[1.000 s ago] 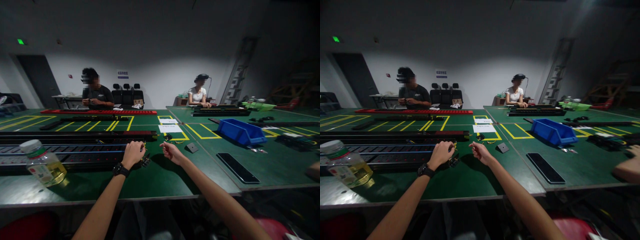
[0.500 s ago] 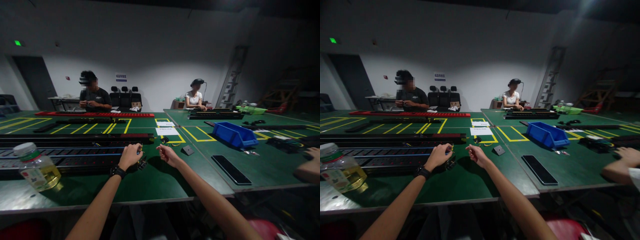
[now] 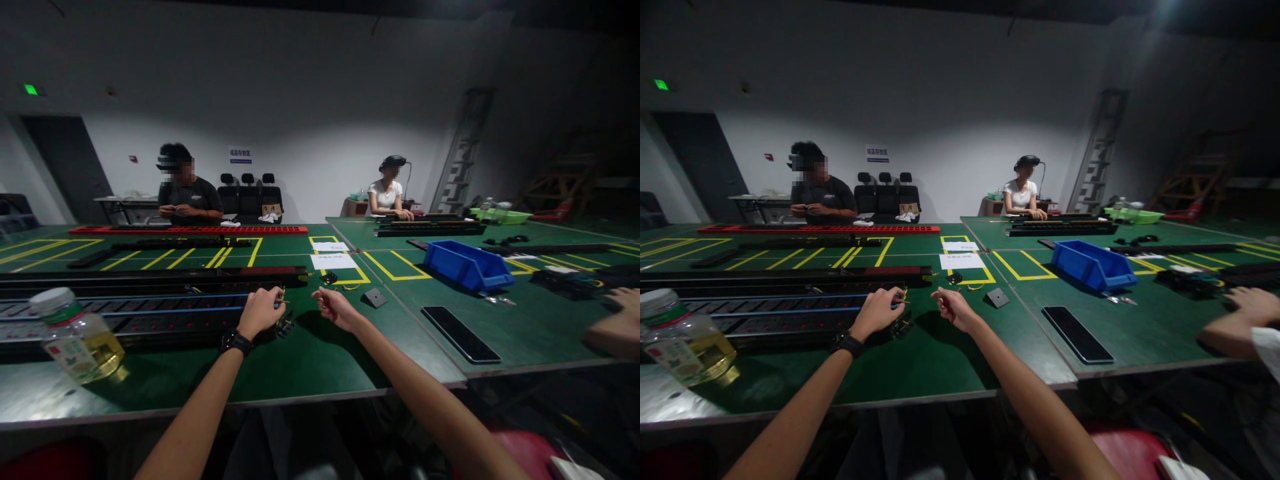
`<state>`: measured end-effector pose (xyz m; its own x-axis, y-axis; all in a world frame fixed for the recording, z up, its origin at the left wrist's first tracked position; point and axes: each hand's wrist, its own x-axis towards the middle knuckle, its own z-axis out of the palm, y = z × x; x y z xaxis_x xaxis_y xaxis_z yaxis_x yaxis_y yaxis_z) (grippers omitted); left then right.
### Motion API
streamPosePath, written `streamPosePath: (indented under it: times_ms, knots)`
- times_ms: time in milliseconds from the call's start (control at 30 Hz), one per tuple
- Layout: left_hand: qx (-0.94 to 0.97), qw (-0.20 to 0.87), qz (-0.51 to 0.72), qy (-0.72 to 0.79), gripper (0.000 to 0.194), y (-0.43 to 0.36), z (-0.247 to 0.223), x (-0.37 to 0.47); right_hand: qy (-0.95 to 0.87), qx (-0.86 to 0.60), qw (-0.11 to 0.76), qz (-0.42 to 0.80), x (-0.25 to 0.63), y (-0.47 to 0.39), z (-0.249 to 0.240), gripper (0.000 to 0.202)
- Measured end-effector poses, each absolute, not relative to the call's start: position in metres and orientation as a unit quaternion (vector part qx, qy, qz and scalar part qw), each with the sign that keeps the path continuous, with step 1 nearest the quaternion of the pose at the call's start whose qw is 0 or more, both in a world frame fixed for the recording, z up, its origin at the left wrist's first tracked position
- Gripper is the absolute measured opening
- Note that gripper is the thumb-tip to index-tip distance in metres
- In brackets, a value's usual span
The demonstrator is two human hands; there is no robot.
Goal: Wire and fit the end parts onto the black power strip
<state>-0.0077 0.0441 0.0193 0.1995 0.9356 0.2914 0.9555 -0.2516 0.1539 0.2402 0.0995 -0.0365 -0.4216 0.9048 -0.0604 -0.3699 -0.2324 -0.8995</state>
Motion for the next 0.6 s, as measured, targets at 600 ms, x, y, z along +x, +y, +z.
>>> streamPosePath:
  times_ms: [600]
  knots:
    - [-0.747,0.053,-0.207,-0.63,0.02,0.0372,0.0224,-0.003,-0.438,-0.325,0.433,0.718,0.2406,0.0982,-0.0337,0.03]
